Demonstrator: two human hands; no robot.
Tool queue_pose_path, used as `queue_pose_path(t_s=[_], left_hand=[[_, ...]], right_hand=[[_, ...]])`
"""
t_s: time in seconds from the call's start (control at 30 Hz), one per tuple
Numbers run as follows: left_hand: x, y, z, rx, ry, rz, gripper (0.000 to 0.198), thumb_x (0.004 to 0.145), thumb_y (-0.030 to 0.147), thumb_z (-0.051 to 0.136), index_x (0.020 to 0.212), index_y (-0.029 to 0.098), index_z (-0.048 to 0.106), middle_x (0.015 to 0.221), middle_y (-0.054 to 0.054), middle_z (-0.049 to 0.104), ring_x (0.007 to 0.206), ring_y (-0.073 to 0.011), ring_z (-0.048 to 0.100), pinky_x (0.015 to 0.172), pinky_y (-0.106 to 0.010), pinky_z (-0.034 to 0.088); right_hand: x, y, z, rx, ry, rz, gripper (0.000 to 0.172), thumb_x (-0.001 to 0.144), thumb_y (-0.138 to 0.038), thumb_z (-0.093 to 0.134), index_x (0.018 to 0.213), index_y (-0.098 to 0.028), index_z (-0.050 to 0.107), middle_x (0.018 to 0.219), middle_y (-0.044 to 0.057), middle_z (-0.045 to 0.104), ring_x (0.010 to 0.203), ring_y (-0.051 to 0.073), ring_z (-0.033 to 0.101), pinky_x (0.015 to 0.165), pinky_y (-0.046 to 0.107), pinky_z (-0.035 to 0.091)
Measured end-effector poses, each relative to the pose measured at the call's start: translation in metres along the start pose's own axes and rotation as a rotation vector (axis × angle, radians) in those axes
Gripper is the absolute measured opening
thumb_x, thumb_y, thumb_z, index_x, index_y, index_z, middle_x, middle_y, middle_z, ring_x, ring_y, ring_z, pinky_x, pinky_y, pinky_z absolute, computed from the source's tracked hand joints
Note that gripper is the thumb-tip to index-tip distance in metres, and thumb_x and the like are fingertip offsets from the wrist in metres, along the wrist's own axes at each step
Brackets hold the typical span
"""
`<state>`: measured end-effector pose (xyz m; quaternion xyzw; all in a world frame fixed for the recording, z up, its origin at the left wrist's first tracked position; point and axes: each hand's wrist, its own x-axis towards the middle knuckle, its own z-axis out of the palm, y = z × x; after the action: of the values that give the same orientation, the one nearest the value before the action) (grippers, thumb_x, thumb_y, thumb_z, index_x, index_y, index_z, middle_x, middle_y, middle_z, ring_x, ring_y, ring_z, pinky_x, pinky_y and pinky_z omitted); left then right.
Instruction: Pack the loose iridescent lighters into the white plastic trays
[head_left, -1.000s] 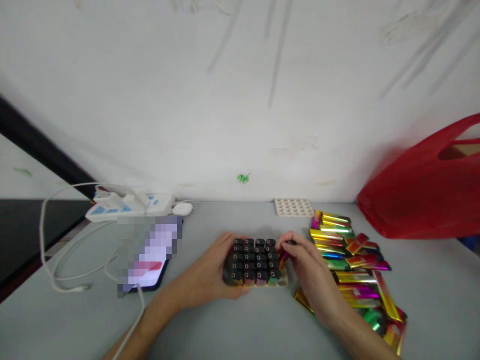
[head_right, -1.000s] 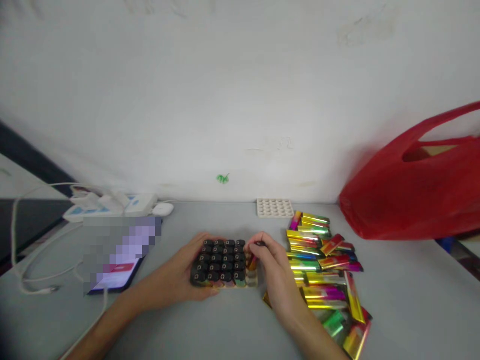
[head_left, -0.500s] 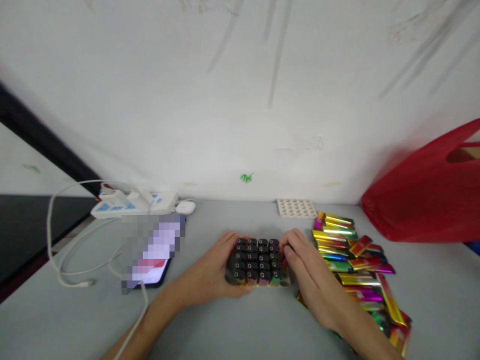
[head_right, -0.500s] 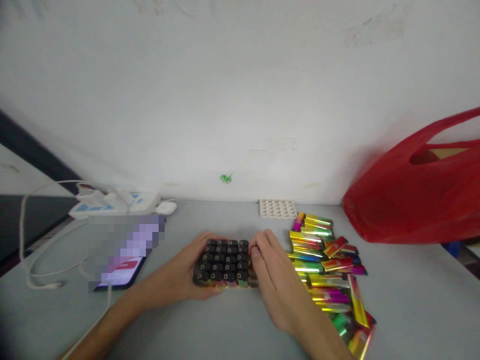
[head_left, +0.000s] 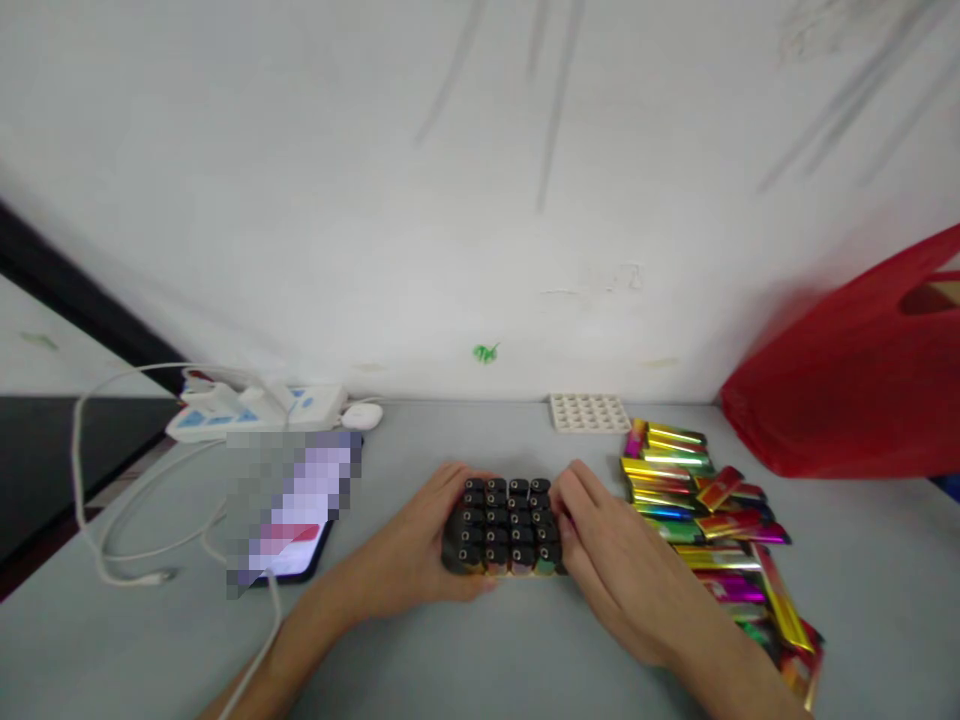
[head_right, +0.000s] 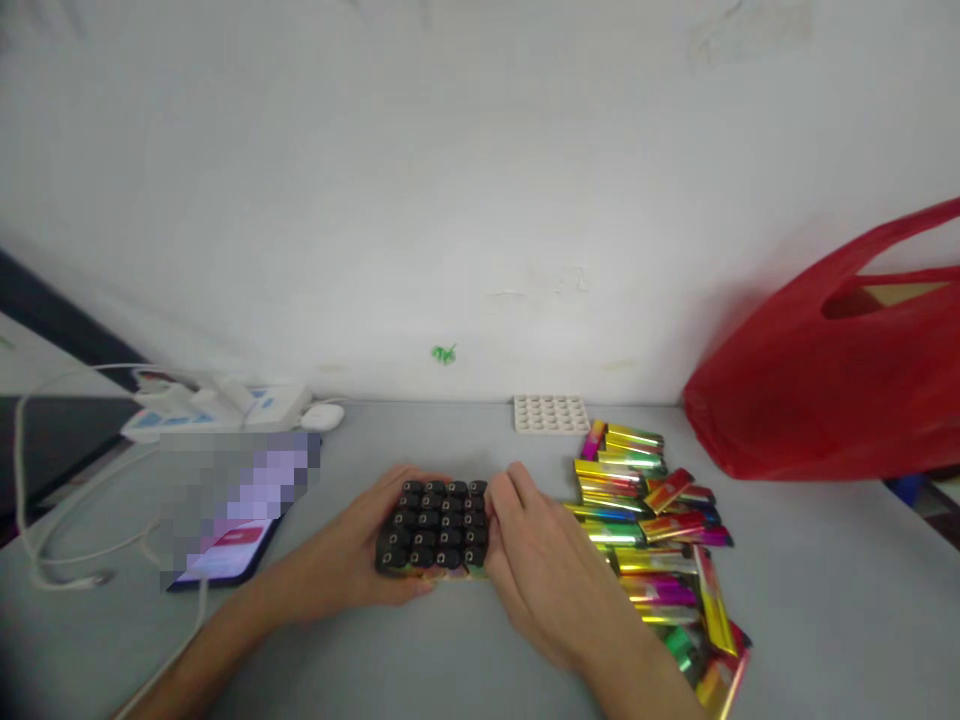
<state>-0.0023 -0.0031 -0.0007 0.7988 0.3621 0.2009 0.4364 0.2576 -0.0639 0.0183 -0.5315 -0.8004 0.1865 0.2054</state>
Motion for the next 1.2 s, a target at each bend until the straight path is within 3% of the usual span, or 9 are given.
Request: queue_pose_path(t_s=[0.27,0.43,0.7,0.93,1.2], left_hand=[[0.000,0.003,-0.002,-0.017,-0.010,-0.011,0.078,0.073,0.023,0.094,0.143,0.029,0.061,0.138,-0.005,0.069,0.132,-0.0352,0.067,0.118,-0.047,0.054],[0.001,0.004,-0.002,0.008,-0.013,0.000,0.078,0.074,0.021,0.093,0.144,0.028,0.061,0.137,-0.005,0.069,0.133,-0.0351,0.065,0.119,-0.047,0.052],[0.000,0.003,-0.002,0.029,0.000,0.017,0.075,0.074,0.026,0.095,0.141,0.027,0.062,0.138,-0.007,0.067,0.132,-0.0358,0.064,0.119,-0.049,0.052],[0.000,0.001,-0.001,0.020,-0.015,0.016,0.076,0.075,0.026,0.094,0.143,0.027,0.060,0.138,-0.007,0.068,0.133,-0.0363,0.063,0.119,-0.047,0.052],[0.001,0.003,-0.002,0.018,-0.011,0.018,0.077,0.074,0.025,0.095,0.143,0.026,0.061,0.137,-0.006,0.067,0.132,-0.0360,0.064,0.119,-0.047,0.051]], right_hand=[[-0.003,0.002,-0.001,0.155,-0.015,0.022,0.011,0.109,-0.016,0.038,0.109,-0.025,0.044,0.094,0.003,0.064,0.083,0.024,0.064,0.073,0.035,0.044],[-0.004,0.003,-0.010,0.245,-0.073,0.046,0.015,0.105,-0.013,0.049,0.114,-0.025,0.047,0.101,0.003,0.067,0.087,0.023,0.066,0.076,0.034,0.046],[-0.003,0.007,-0.018,0.266,-0.101,0.077,0.012,0.108,-0.014,0.048,0.113,-0.024,0.050,0.107,0.005,0.069,0.094,0.023,0.067,0.082,0.037,0.050],[-0.003,0.016,-0.016,0.319,-0.081,0.036,0.032,0.097,-0.008,0.061,0.122,-0.026,0.052,0.116,0.004,0.072,0.103,0.024,0.068,0.088,0.038,0.050],[-0.004,0.020,-0.022,0.270,-0.024,0.092,0.031,0.089,-0.015,0.072,0.113,-0.025,0.055,0.103,0.000,0.068,0.088,0.021,0.062,0.076,0.033,0.046]])
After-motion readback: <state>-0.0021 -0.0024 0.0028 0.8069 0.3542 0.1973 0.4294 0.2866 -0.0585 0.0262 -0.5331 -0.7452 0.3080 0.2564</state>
